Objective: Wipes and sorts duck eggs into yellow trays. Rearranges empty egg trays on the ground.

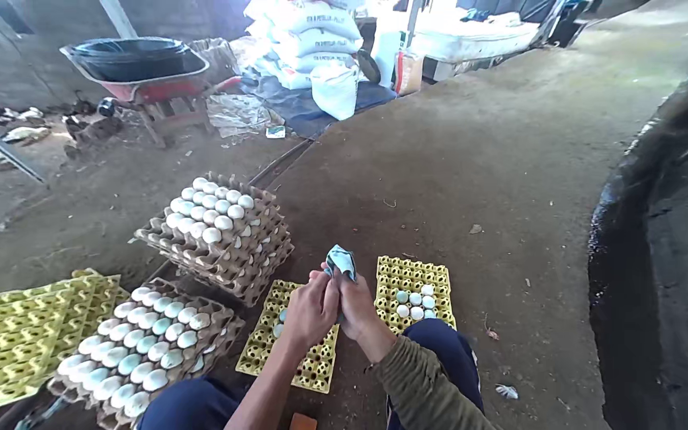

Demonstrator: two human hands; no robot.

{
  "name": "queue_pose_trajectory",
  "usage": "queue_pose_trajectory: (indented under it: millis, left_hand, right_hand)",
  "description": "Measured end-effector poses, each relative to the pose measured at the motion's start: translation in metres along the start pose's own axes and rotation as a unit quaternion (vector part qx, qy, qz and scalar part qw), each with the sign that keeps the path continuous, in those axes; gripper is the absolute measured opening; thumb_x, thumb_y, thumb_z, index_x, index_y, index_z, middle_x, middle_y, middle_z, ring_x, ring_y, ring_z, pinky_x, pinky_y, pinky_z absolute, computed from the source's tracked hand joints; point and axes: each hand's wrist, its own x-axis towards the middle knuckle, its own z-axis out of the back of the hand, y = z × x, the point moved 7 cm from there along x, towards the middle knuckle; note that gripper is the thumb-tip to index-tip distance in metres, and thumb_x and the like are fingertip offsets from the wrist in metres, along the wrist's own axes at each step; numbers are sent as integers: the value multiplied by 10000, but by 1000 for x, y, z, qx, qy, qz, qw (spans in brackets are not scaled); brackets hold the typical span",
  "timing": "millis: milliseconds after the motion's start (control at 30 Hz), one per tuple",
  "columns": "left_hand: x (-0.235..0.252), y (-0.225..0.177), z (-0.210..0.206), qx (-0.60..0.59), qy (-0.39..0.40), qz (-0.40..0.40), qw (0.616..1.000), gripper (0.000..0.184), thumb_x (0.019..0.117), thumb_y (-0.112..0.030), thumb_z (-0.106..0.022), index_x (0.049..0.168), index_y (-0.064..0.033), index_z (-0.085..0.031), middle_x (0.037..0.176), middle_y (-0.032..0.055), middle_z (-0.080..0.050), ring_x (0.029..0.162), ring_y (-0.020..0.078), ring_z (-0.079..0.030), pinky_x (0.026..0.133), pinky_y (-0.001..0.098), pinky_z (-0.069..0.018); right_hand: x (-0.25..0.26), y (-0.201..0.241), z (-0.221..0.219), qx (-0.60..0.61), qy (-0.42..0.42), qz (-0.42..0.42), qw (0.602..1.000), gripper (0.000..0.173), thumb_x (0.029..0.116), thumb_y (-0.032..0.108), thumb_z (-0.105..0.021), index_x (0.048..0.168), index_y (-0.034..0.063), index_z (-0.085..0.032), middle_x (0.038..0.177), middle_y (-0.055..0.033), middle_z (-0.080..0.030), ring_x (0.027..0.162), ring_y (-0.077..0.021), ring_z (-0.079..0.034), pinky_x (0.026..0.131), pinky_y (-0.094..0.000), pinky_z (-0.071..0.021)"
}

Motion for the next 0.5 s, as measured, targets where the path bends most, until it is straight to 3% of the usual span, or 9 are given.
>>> queue_pose_trajectory:
  millis: [67,100,167,233,300,333,400,467,500]
  left_hand:
    - [-1,2,1,-38,18,-12,999,358,1001,-219,-398,999,8,-676,676,89,-624,574,182,-617,540,377,-506]
    - [-1,2,2,-86,34,-2,996,362,995,-221,-430,1126,40,-644,737,74,-660,593,141,-620,551,346,-521]
    - [3,2,5,-243,61,68,966,518,971,-242,-527,1363,74,-407,868,26,-693,672,73,-657,567,268,-550]
    - [4,8,5,-413,42,147,898,692,871,-352,-703,1343,-65,-287,898,-11,-719,693,75,-701,519,233,-561]
    - [3,21,3,-560,-6,185,808,721,730,-475,-867,1204,-144,-435,947,41,-739,786,142,-735,630,272,-608]
    - [3,26,2,-624,-32,194,756,643,684,-488,-906,1116,-157,-563,996,64,-750,856,163,-742,719,294,-621]
    - [5,27,-3,-675,-58,199,708,615,763,-605,-799,1151,-160,-629,1078,36,-734,912,133,-717,791,283,-602]
    - [3,23,-11,-667,-62,234,705,581,1013,-642,-377,1276,-142,-517,1048,-3,-701,804,78,-675,723,237,-578]
    - [2,24,-16,-664,-63,270,694,610,1059,-601,-188,1288,-135,-507,982,-3,-683,739,78,-650,676,231,-566]
  right_hand:
    - [0,-2,2,32,-11,-36,999,314,1113,186,-402,1309,-4,-558,1014,-125,-699,850,-162,-695,750,-314,-584]
    - [1,0,4,46,-13,-41,998,305,1111,191,-409,1329,11,-525,995,-112,-680,825,-152,-677,729,-305,-576]
    - [6,10,9,68,-14,-16,997,348,1110,178,-412,1433,50,-385,993,-135,-689,806,-187,-705,715,-327,-600]
    - [8,31,16,54,-38,65,996,437,1107,130,-399,1514,99,-242,1072,-165,-683,754,-238,-731,661,-361,-632]
    - [4,59,25,-11,-91,179,980,497,1059,53,-441,1519,69,-252,1164,-171,-609,739,-193,-706,639,-337,-626]
    - [0,70,29,-58,-116,240,962,536,994,47,-494,1496,26,-308,1204,-168,-574,849,-156,-683,717,-315,-610]
    - [-8,82,34,-116,-130,334,926,659,908,166,-591,1482,-57,-357,1349,-229,-474,1201,-213,-558,991,-352,-519]
    - [-18,82,31,-159,-119,389,900,696,931,310,-644,1447,-81,-388,1355,-236,-456,1258,-231,-516,1046,-353,-485]
    - [-21,79,26,-175,-96,411,890,705,934,354,-633,1444,-75,-403,1365,-227,-457,1270,-220,-505,1059,-353,-472]
